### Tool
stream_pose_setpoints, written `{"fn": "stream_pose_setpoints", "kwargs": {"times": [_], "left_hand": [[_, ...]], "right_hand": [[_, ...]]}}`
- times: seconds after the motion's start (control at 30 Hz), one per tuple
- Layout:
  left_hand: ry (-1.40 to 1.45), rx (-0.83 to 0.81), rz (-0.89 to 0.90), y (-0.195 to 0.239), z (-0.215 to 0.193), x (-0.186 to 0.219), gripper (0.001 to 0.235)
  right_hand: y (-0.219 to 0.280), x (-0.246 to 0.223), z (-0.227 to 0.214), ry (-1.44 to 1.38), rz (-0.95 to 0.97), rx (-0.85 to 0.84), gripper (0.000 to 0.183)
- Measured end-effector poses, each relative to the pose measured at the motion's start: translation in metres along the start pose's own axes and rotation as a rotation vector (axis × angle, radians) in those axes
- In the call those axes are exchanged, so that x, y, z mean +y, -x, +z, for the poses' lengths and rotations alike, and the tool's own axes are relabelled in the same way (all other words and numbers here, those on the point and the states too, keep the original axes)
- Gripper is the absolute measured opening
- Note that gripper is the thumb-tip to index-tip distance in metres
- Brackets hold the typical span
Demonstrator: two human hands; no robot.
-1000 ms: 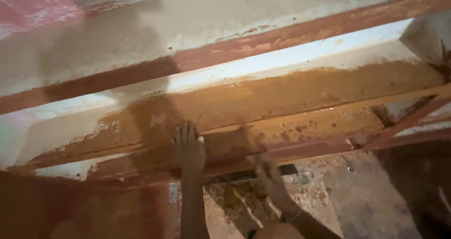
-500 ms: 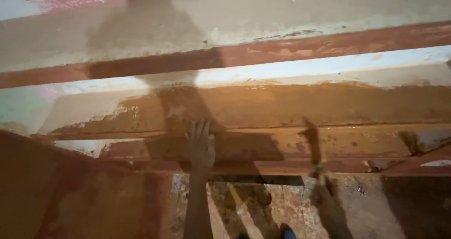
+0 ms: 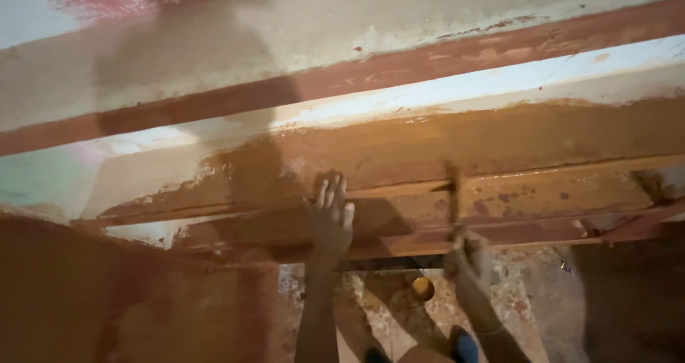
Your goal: The person paints a wooden beam with a brush, applying a light brown coat over a white base. The person uses the left hand to steady the beam while the right hand applies paint in long strokes.
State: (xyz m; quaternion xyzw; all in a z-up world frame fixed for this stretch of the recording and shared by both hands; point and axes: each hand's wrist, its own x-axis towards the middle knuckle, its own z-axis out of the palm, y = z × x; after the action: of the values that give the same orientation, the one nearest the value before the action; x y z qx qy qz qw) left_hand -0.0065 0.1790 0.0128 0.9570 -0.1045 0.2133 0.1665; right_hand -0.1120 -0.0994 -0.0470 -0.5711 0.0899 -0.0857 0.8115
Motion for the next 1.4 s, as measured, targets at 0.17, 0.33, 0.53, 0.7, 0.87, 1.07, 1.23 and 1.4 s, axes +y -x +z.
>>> {"fn": "stream_pose_setpoints", "kwargs": {"times": [0.17, 0.33, 0.53, 0.7, 0.87, 1.07, 1.23, 1.4], "left_hand": [[0.217, 0.109, 0.061, 0.007, -0.005, -0.002, 0.056], [0.54, 0.165, -0.138, 0.002, -0.006, -0.02, 0.058], [0.162, 0.195, -0.061, 0.005, -0.018, -0.061, 0.057], [0.123, 0.129, 0.02, 0.008, -0.023, -0.07, 0.062], [0.103, -0.031, -0.057, 0.0, -0.029, -0.068, 0.065], [0.122, -0.06, -0.057, 0.001, -0.036, -0.067, 0.065], [0.114, -0.097, -0.025, 0.0, -0.034, -0.074, 0.062], [0.121, -0.003, 0.024, 0.003, -0.034, -0.082, 0.056]], "right_hand": [[0.034, 0.05, 0.083, -0.042, 0.013, -0.329, 0.03], [0.043, 0.057, 0.114, -0.052, 0.219, -0.393, 0.034], [0.02, 0.011, 0.06, 0.042, 0.058, -0.328, 0.037], [0.021, -0.04, 0.005, -0.067, -0.152, -0.082, 0.028], [0.034, -0.064, -0.014, -0.23, -0.205, 0.275, 0.026], [0.027, -0.04, 0.038, 0.254, -0.01, 0.274, 0.02], [0.043, 0.001, 0.129, 0.184, -0.114, -0.127, 0.016], [0.064, 0.013, 0.194, 0.176, -0.357, -0.444, 0.031]]}}
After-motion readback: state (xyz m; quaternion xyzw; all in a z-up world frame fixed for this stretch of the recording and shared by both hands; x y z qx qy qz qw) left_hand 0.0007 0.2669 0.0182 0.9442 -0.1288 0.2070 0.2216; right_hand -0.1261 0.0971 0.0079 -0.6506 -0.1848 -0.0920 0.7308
